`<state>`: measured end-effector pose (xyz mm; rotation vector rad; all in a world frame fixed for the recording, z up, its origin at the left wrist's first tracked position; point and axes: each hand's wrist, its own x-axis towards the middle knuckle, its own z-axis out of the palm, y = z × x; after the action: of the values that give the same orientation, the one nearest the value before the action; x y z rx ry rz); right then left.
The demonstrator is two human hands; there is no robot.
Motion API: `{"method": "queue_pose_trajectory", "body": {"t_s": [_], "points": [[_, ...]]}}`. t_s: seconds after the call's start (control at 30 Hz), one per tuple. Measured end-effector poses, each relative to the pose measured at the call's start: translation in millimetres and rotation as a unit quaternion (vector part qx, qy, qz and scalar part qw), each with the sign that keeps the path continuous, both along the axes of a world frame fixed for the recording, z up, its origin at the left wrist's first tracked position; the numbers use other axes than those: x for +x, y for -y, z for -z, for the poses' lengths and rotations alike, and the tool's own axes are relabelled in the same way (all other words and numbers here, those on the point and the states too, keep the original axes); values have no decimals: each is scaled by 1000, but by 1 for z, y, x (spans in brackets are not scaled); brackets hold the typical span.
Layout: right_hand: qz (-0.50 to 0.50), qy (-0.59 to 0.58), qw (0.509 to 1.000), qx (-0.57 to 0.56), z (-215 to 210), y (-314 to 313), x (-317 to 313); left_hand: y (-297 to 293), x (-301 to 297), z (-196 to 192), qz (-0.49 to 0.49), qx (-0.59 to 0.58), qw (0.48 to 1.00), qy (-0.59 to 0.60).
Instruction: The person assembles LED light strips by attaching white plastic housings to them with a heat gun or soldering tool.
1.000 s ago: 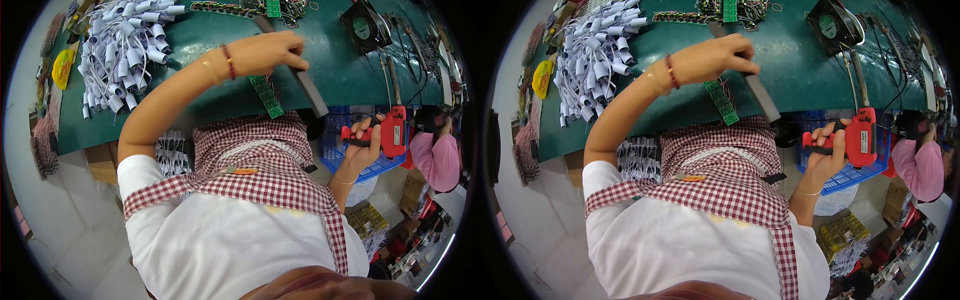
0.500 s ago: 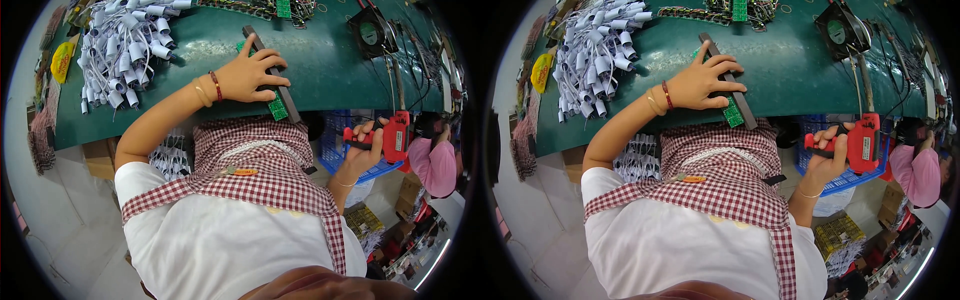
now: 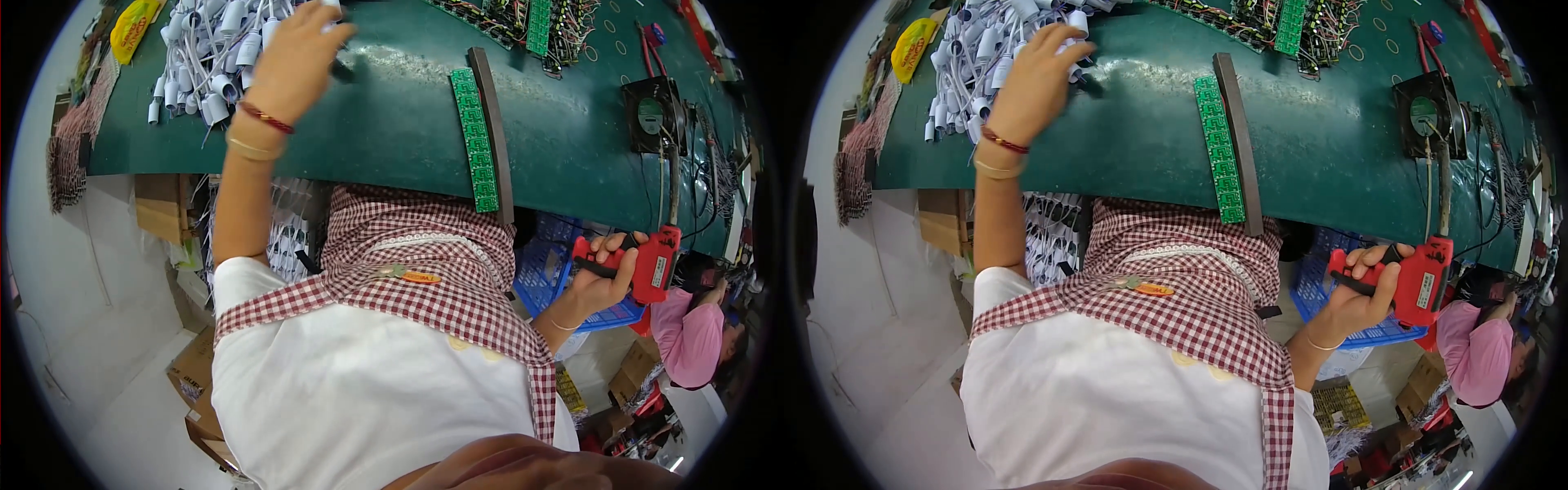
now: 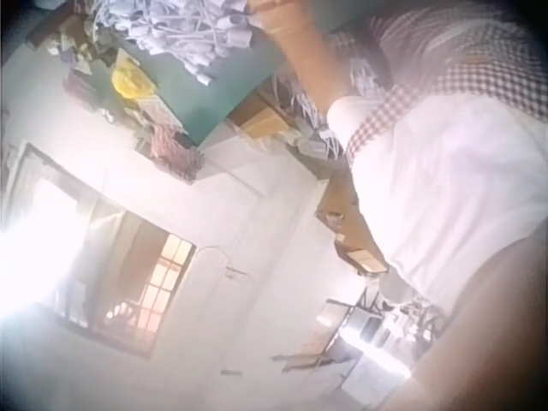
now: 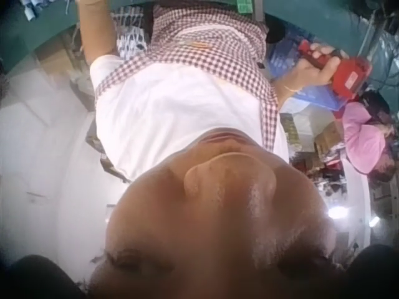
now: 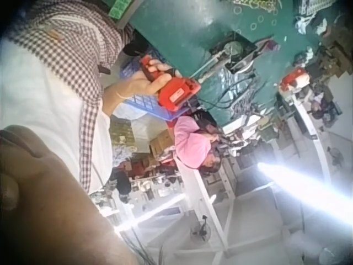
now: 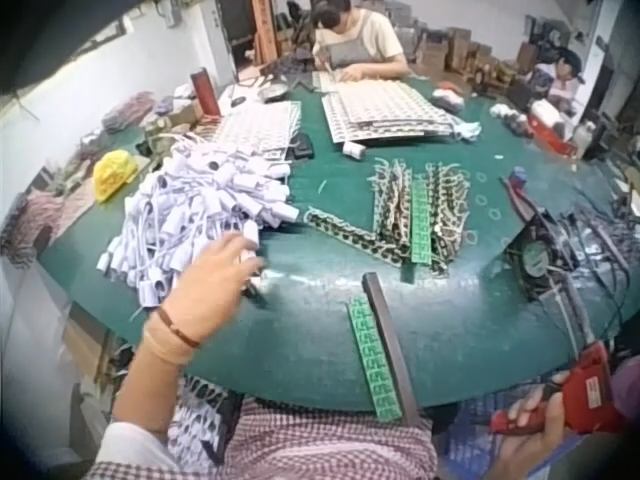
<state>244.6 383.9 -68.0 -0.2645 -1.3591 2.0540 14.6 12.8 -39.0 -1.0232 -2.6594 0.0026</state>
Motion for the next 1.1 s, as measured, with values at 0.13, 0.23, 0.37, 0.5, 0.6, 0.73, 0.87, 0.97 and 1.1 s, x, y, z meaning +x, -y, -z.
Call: {"method": "queue_pose_trajectory", "body": {"t_s": [0.13, 0.23, 0.37, 0.5, 0.6, 0.73, 0.87, 0.97, 1.1], "points": [[-6, 13, 1000, -3, 1, 3, -7, 21, -1, 10, 26, -26, 997, -72], [-28, 3, 1000, 0, -1, 7, -15, 8, -1, 12, 75, 88, 992, -49], [-43, 9, 999, 10, -11, 17, -23, -55, 33, 27, 12, 272, 948, 165], [-91, 27, 994, 58, -21, 21, -29, -83, 25, 58, -60, 349, 897, 267], [-127, 58, 987, 77, -30, 26, -35, -95, 23, 64, -93, 366, 884, 277], [-136, 125, 981, 65, -32, 33, -44, -101, 27, 67, -95, 344, 916, 186], [-170, 198, 961, 87, -30, 46, -49, -103, 32, 66, -121, 343, 914, 178], [-191, 253, 942, 112, -22, 54, -56, -105, 33, 63, -114, 336, 917, 179], [-206, 322, 916, 119, -21, 63, -61, -107, 39, 62, -114, 320, 931, 137]]}}
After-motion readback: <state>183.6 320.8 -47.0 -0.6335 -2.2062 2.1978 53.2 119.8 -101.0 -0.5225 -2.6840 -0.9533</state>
